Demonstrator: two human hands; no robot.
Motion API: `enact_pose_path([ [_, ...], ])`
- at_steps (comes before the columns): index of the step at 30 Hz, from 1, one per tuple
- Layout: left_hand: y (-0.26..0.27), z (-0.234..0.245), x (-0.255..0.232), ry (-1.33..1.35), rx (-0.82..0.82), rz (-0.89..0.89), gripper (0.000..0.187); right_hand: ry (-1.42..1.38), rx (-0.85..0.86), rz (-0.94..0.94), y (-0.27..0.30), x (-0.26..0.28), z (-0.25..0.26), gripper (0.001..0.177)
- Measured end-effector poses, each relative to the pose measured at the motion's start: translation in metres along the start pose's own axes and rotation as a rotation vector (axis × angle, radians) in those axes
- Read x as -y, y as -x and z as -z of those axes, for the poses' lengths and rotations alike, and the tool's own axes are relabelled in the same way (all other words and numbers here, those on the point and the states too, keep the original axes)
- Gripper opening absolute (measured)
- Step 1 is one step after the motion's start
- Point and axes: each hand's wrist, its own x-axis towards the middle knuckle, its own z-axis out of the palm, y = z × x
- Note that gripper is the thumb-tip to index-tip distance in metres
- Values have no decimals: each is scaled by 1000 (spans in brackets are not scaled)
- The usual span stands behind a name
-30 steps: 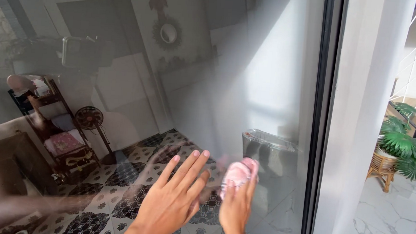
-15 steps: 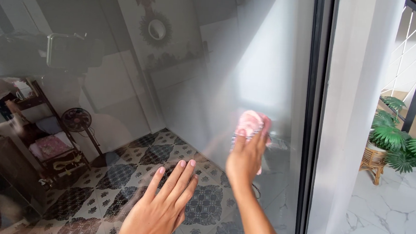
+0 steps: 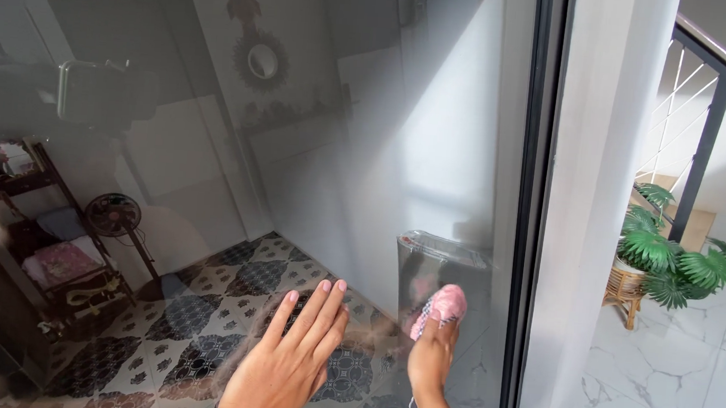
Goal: Cleaning a glass door using a pink cloth
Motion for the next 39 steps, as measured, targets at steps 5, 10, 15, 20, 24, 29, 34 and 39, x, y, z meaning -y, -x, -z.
enact_pose_path([
  [5,5,4,5,41,4,12,81,-215,20,-585,-40,-33,6,56],
  [10,26,-1,8,92,-41,48,78,-169,-28,-377,-53,104,22,61],
  [15,-9,12,3,187,-184,221,40,60,24,343,-19,189,22,65],
  [20,-80,27,18,237,-275,224,35,29,31,1329,-33,189,29,58],
  [24,-110,19,19,243,-214,210,29,12,-78,910,-77,160,28,66],
  [29,-121,-7,-6,230,-104,138,44,-97,-75,49,-91,55,15,76],
  [34,-115,-16,-9,65,0,96,62,-155,-42,-414,-110,-27,11,81],
  [39,-114,-17,-10,27,-15,98,60,-171,-121,-364,-124,21,3,69],
])
